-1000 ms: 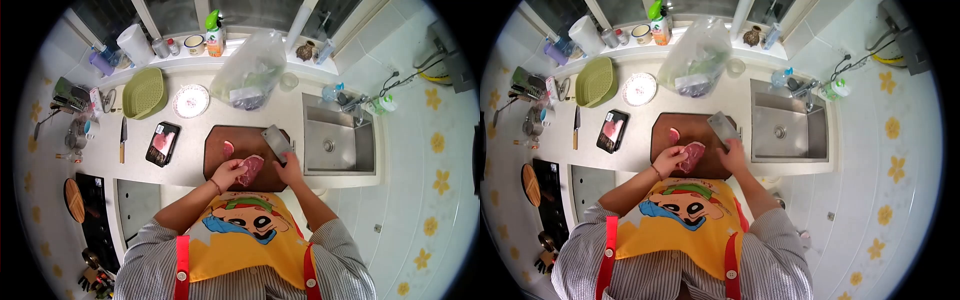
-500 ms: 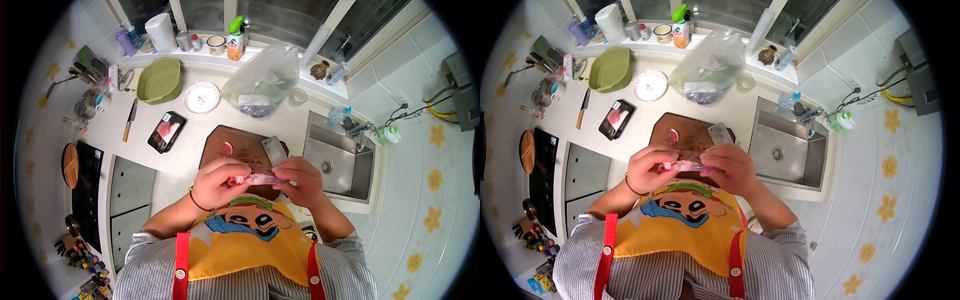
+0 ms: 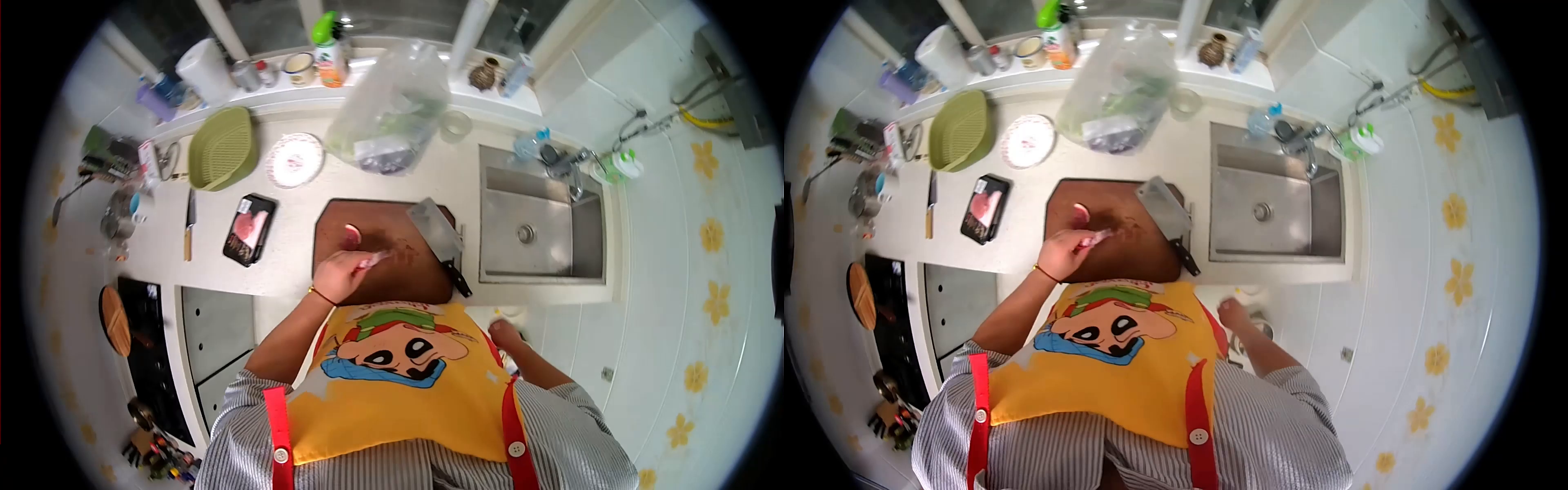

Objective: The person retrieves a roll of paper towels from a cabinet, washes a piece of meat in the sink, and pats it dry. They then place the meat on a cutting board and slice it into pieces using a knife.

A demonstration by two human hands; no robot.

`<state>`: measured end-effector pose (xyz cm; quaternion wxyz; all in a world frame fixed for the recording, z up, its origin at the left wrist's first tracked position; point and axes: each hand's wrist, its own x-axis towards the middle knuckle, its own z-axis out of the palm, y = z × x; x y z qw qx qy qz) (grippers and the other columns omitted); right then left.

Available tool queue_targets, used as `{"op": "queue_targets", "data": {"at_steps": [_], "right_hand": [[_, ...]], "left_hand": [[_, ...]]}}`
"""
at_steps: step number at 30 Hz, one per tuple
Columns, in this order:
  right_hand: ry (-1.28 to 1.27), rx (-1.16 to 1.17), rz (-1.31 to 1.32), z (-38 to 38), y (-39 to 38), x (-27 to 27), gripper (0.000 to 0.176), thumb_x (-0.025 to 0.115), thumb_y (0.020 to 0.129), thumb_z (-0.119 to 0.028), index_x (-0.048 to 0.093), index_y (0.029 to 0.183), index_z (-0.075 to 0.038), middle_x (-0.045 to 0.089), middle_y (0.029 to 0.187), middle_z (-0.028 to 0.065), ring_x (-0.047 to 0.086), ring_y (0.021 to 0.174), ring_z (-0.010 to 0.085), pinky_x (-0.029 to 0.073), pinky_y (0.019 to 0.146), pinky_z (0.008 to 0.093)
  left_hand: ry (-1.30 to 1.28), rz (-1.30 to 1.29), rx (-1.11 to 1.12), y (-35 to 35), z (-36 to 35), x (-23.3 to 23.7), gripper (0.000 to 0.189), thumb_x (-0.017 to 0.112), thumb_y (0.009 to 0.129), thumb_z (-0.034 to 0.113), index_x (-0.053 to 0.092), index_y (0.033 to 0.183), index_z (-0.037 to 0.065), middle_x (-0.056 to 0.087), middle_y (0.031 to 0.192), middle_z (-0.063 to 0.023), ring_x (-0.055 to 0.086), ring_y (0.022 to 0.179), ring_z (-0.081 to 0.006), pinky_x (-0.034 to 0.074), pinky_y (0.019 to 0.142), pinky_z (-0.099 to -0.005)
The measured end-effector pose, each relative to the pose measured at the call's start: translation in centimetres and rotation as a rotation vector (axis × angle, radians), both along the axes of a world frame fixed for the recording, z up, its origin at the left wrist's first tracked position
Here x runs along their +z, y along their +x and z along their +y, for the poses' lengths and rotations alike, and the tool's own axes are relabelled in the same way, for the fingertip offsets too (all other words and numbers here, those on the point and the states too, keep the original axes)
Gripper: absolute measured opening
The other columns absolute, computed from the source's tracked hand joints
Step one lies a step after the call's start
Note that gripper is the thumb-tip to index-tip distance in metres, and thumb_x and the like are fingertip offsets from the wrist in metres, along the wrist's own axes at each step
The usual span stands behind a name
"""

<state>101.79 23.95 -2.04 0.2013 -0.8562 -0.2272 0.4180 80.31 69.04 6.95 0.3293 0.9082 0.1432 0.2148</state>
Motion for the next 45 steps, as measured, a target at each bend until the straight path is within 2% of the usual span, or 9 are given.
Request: {"op": "queue_targets", "data": {"at_steps": [1, 3, 7, 13, 24, 29, 35, 45], "right_hand": [[-0.007, -0.156, 0.282, -3.0, -1.8, 0.0, 0.034, 0.059, 0.094, -0.023, 0.068, 0.121, -0.003, 0.071, 0.115, 0.0191, 0.067, 0.110, 0.0355, 0.053, 0.096, 0.0453], [-0.092, -0.294, 0.459, -6.8, -5.8, 0.4, 0.034, 0.060, 0.094, -0.023, 0.068, 0.121, -0.004, 0.071, 0.115, 0.0190, 0.067, 0.111, 0.0356, 0.053, 0.096, 0.0452], [-0.160, -0.459, 0.461, -9.3, -11.5, 1.0, 0.034, 0.060, 0.094, -0.023, 0.068, 0.121, -0.004, 0.071, 0.115, 0.0190, 0.067, 0.111, 0.0356, 0.053, 0.096, 0.0451], [-0.096, -0.599, 0.428, -7.8, -14.1, 1.0, 0.034, 0.061, 0.094, -0.023, 0.068, 0.121, -0.004, 0.071, 0.115, 0.0190, 0.066, 0.111, 0.0358, 0.053, 0.096, 0.0449], [-0.048, -0.633, 0.419, -5.8, -14.2, 0.6, 0.034, 0.062, 0.094, -0.024, 0.068, 0.121, -0.004, 0.071, 0.115, 0.0190, 0.066, 0.112, 0.0360, 0.053, 0.097, 0.0446], [-0.062, -0.568, 0.417, -5.1, -12.3, -0.1, 0.034, 0.062, 0.093, -0.024, 0.068, 0.121, -0.004, 0.071, 0.115, 0.0189, 0.066, 0.112, 0.0361, 0.053, 0.097, 0.0445], [-0.102, -0.488, 0.412, -4.8, -9.9, 0.0, 0.034, 0.063, 0.093, -0.024, 0.068, 0.120, -0.005, 0.071, 0.115, 0.0189, 0.066, 0.112, 0.0362, 0.052, 0.097, 0.0443], [-0.157, -0.475, 0.401, -5.8, -8.7, 1.4, 0.034, 0.064, 0.093, -0.025, 0.068, 0.120, -0.005, 0.071, 0.115, 0.0189, 0.066, 0.113, 0.0364, 0.052, 0.097, 0.0440]], "left_hand": [[-0.016, 0.063, 0.007, -0.2, -0.1, -1.7, 0.024, 0.077, 0.083, 0.007, 0.074, 0.106, 0.015, 0.076, 0.099, -0.0068, 0.072, 0.088, -0.0304, 0.058, 0.077, -0.0400], [-0.013, 0.107, 0.018, -0.9, -0.4, -3.9, 0.024, 0.078, 0.083, 0.008, 0.074, 0.106, 0.016, 0.076, 0.098, -0.0064, 0.071, 0.088, -0.0300, 0.058, 0.077, -0.0399], [-0.091, 0.174, 0.012, -1.5, -1.1, -4.9, 0.025, 0.079, 0.082, 0.009, 0.074, 0.106, 0.015, 0.075, 0.096, -0.0070, 0.071, 0.086, -0.0300, 0.058, 0.076, -0.0399], [-0.107, 0.234, -0.051, -0.4, -0.6, -4.9, 0.028, 0.081, 0.082, 0.010, 0.073, 0.109, 0.013, 0.074, 0.097, -0.0092, 0.070, 0.085, -0.0307, 0.058, 0.075, -0.0398], [-0.074, 0.225, -0.070, -0.2, -1.1, -5.8, 0.027, 0.079, 0.084, 0.011, 0.072, 0.110, 0.013, 0.074, 0.099, -0.0100, 0.071, 0.087, -0.0309, 0.058, 0.077, -0.0403], [-0.174, 0.304, -0.096, 0.1, -1.4, -5.5, 0.026, 0.077, 0.084, 0.011, 0.072, 0.109, 0.015, 0.073, 0.102, -0.0083, 0.070, 0.090, -0.0304, 0.059, 0.077, -0.0402], [-0.117, 0.320, -0.116, -1.0, -2.1, -6.3, 0.024, 0.077, 0.083, 0.016, 0.072, 0.107, 0.015, 0.073, 0.107, -0.0079, 0.070, 0.094, -0.0310, 0.059, 0.079, -0.0416], [-0.207, 0.403, -0.126, -1.7, -1.6, -7.3, 0.023, 0.074, 0.085, 0.018, 0.071, 0.108, 0.015, 0.073, 0.109, -0.0073, 0.069, 0.099, -0.0314, 0.057, 0.085, -0.0422]]}}
